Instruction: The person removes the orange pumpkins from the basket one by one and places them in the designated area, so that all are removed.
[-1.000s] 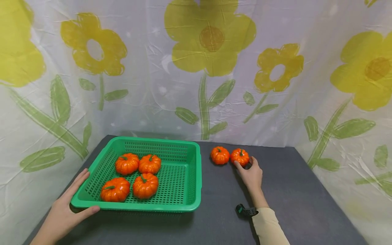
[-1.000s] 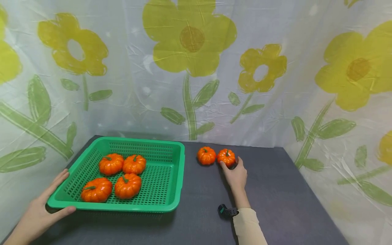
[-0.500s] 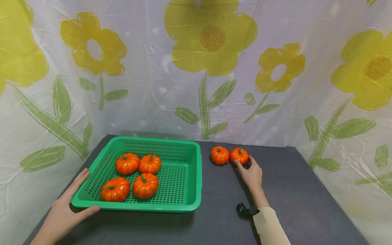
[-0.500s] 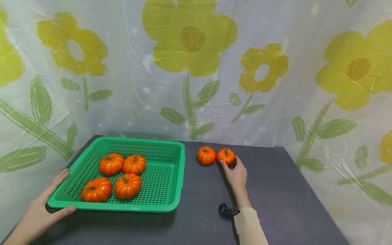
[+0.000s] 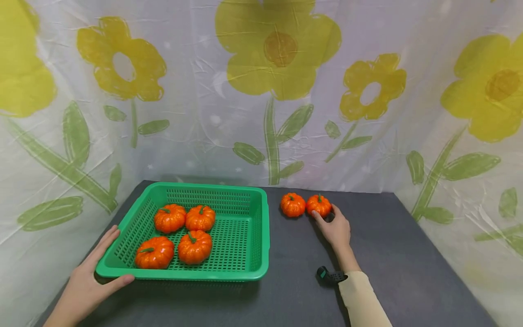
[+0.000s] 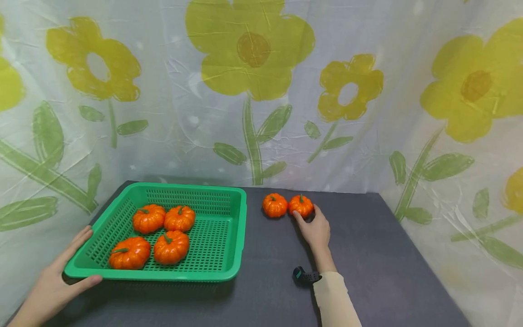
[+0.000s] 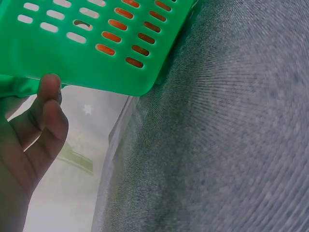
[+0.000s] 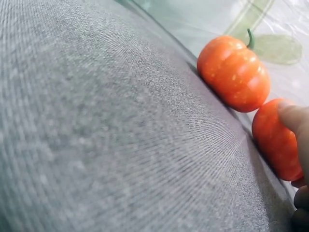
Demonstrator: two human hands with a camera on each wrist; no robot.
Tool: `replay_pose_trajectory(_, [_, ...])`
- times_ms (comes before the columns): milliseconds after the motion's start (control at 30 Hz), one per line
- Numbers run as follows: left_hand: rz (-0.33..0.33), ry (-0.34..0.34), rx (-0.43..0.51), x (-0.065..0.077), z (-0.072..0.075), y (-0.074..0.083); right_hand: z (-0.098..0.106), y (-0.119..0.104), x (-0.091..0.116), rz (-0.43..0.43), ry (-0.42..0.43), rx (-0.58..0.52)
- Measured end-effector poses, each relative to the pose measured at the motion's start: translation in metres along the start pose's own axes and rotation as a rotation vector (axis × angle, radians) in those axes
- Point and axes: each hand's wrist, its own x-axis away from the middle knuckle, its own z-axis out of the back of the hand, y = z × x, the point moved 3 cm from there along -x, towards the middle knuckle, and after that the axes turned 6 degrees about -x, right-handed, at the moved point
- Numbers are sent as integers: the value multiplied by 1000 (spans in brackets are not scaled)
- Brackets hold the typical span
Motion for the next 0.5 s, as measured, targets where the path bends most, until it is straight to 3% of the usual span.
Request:
replay_pose_trajectory(267, [27, -23, 1, 2, 0, 0, 1, -1, 2, -11, -28, 21])
replay_pose_trajectory(500, [7, -16, -11, 0, 3, 4, 1, -3, 5, -34, -9, -16])
